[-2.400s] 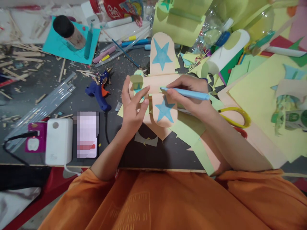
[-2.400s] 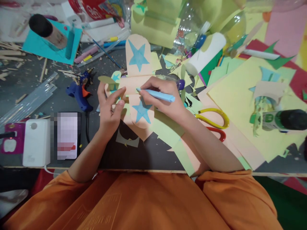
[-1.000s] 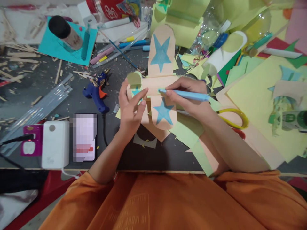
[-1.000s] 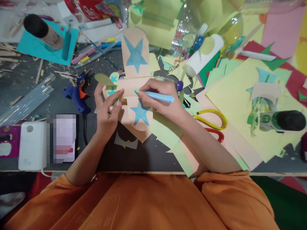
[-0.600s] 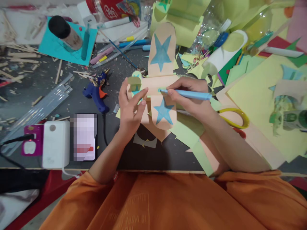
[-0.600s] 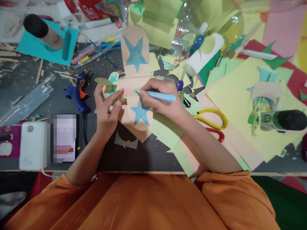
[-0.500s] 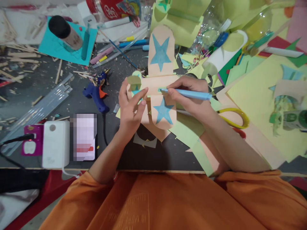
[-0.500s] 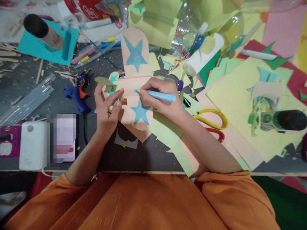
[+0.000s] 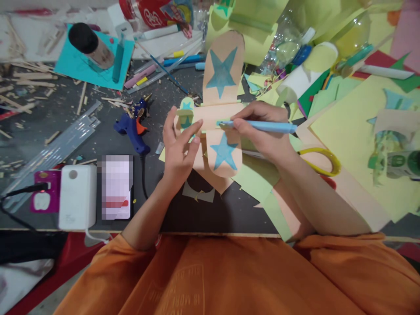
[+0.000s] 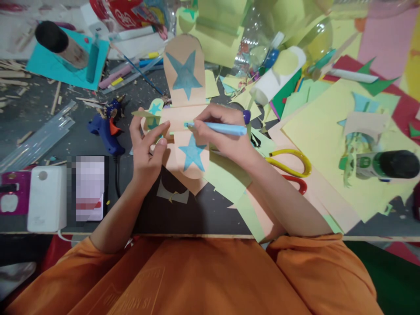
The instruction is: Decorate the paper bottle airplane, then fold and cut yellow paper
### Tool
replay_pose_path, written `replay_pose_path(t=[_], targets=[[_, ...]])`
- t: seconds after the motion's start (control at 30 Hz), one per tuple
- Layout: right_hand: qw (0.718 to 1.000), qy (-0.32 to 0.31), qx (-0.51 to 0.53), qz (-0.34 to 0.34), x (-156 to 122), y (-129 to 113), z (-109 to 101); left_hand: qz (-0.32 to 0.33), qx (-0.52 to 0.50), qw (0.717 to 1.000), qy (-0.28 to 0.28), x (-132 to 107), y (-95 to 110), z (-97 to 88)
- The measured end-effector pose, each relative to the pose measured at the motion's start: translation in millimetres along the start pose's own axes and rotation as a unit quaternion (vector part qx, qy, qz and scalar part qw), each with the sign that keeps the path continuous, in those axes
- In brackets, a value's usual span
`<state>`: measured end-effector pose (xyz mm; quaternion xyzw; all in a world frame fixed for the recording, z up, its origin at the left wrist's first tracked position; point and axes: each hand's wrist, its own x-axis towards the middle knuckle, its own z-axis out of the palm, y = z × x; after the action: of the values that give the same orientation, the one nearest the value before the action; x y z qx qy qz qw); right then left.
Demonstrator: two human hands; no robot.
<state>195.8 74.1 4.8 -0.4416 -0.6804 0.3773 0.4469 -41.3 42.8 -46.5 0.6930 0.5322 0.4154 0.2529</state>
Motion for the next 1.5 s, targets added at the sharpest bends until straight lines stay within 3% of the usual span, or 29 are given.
replay_pose_path(t=[0.2,0.7,1.0,1.33,1.5], targets=[[0.999,0.029,-0.017,-0.01,2.7,2.4,-6.6,0.0,0.003,1.0,-0.004,0.2,1.8,-0.6],[0.999,-0.021,-0.044,-0.004,3.1,0.0,-5.4,0.007,0.009,1.0,-0.007,0.3,0.5,-0.7],[0.998,-0.026,-0.044,-0.021,3.7,4.9,-6.1,-0.005,0.025,1.0,-0.003,1.0,4.7,-2.8],[0.999,0.012,-0.038,0.01,1.3,-6.7,-2.3,-0.012,0.041,0.999,0.005,-0.3,5.9,-2.8],[1.0,-0.005,-0.023,0.001,1.9,-5.2,-2.7,-0.02,0.037,0.999,-0.009,-0.3,5.1,-3.5]])
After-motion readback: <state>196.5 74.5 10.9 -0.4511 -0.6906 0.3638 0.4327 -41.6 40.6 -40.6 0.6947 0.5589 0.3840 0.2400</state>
